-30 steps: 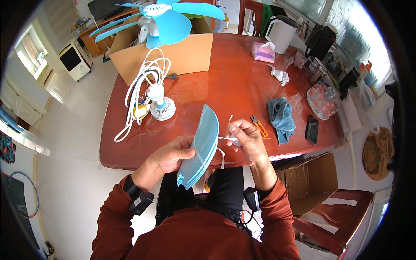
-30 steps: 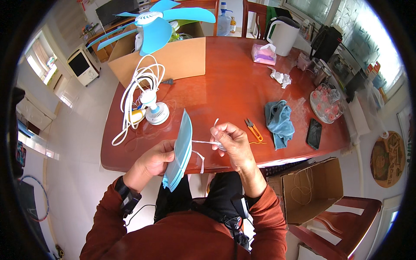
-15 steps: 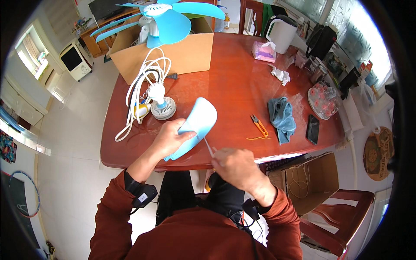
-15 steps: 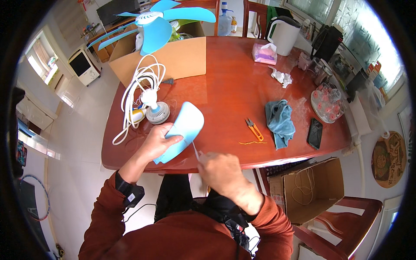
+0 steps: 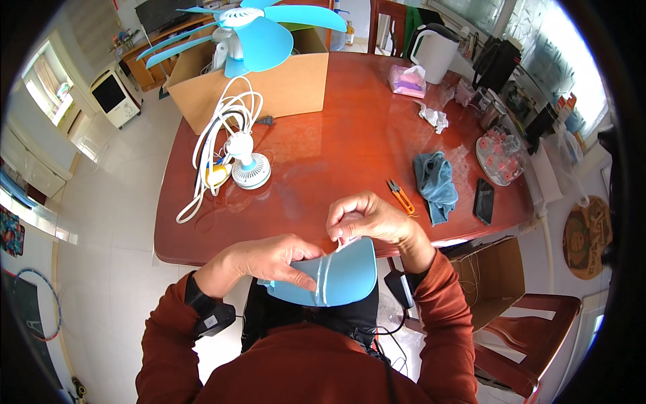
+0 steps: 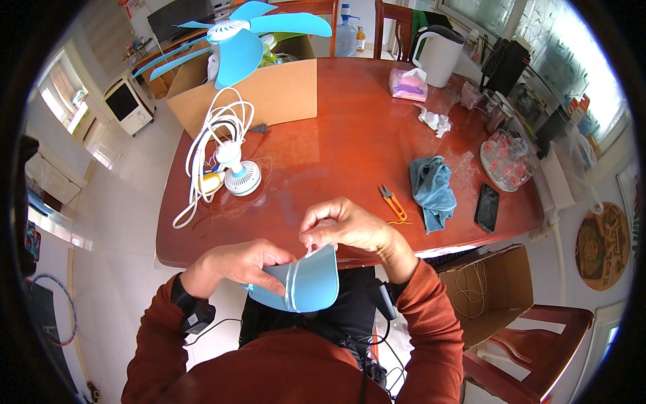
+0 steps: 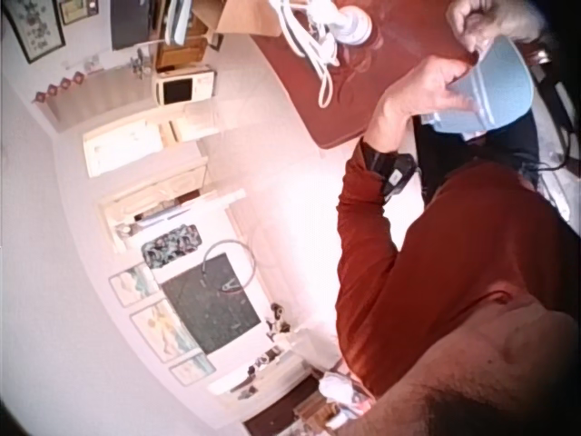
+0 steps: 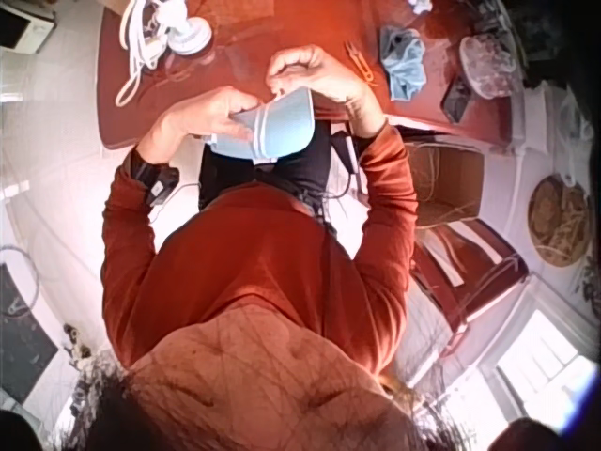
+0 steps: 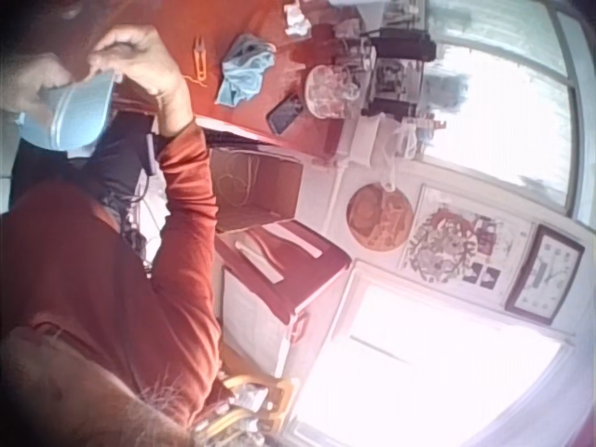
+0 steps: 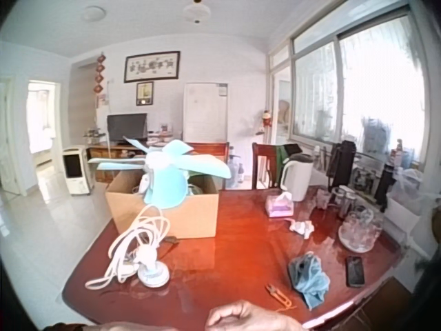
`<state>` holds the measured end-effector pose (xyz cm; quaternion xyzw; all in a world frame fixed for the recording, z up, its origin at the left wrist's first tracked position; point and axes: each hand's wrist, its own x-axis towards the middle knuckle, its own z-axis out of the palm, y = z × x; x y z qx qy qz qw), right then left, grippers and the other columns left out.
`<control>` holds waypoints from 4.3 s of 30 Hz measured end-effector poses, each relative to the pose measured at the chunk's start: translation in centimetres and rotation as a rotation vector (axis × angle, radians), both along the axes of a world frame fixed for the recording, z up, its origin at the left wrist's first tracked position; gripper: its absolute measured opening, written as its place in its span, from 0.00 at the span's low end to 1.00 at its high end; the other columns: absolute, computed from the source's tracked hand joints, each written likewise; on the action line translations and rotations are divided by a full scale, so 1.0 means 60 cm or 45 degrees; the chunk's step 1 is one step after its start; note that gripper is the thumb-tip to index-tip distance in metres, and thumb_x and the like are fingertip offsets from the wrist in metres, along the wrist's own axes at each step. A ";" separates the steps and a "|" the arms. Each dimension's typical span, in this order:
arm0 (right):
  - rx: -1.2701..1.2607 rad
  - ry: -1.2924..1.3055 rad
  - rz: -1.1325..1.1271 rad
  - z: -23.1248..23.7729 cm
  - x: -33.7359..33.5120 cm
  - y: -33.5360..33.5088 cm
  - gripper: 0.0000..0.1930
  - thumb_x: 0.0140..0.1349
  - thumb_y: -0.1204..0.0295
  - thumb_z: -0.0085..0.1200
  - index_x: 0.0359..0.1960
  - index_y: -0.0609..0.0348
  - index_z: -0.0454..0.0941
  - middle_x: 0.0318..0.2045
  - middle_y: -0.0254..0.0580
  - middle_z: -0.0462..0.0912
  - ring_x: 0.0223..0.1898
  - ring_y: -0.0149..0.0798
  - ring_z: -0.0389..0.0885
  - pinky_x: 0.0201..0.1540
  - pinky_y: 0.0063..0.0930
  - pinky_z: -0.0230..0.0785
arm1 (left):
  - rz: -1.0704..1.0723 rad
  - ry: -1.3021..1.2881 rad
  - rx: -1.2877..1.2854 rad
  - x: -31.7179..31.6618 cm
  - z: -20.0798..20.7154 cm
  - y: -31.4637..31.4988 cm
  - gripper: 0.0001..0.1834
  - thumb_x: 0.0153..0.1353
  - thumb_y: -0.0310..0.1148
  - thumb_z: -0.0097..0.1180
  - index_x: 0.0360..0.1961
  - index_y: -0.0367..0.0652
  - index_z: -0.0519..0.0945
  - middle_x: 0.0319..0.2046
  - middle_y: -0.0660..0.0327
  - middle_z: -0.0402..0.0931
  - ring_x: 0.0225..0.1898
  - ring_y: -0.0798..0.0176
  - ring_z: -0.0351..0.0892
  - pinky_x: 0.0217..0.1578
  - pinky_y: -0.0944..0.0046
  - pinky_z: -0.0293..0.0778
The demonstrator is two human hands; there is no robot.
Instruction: The person assembles a small blue fan by first organizing the power cord and then attaching the blue fan blades to the white motor housing. They secure the blades with a string and place the completed fan into a cardboard box.
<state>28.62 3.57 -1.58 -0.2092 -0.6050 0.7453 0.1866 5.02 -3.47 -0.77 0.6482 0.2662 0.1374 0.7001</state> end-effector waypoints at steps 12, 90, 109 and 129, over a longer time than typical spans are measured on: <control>0.806 -0.438 -0.835 -0.102 -0.026 -0.009 0.16 0.66 0.57 0.55 0.30 0.58 0.79 0.26 0.36 0.79 0.28 0.35 0.78 0.28 0.28 0.68 | 0.904 -0.904 -0.546 -0.015 -0.087 0.048 0.30 0.66 0.42 0.57 0.63 0.37 0.64 0.35 0.66 0.72 0.28 0.71 0.69 0.23 0.73 0.68; 0.979 -0.245 -1.082 -0.045 0.047 -0.020 0.08 0.60 0.71 0.62 0.39 0.60 0.81 0.41 0.36 0.80 0.43 0.33 0.77 0.39 0.25 0.69 | 0.737 -0.857 -0.622 0.031 -0.091 0.050 0.20 0.66 0.40 0.56 0.56 0.42 0.74 0.36 0.65 0.80 0.33 0.70 0.82 0.34 0.68 0.80; -0.453 0.842 -0.629 -0.019 -0.038 -0.074 0.06 0.71 0.71 0.46 0.46 0.55 0.71 0.24 0.30 0.63 0.26 0.28 0.64 0.30 0.21 0.60 | 0.485 -1.164 -0.893 0.028 -0.068 -0.008 0.45 0.60 0.38 0.64 0.71 0.36 0.51 0.28 0.64 0.68 0.24 0.70 0.69 0.23 0.72 0.70; 0.924 0.194 -0.711 0.014 -0.079 -0.104 0.10 0.57 0.82 0.61 0.40 0.60 0.79 0.33 0.36 0.73 0.33 0.29 0.76 0.41 0.24 0.76 | 0.694 -1.162 -0.844 0.011 -0.087 0.011 0.34 0.63 0.41 0.60 0.66 0.38 0.62 0.40 0.40 0.75 0.24 0.69 0.76 0.22 0.73 0.75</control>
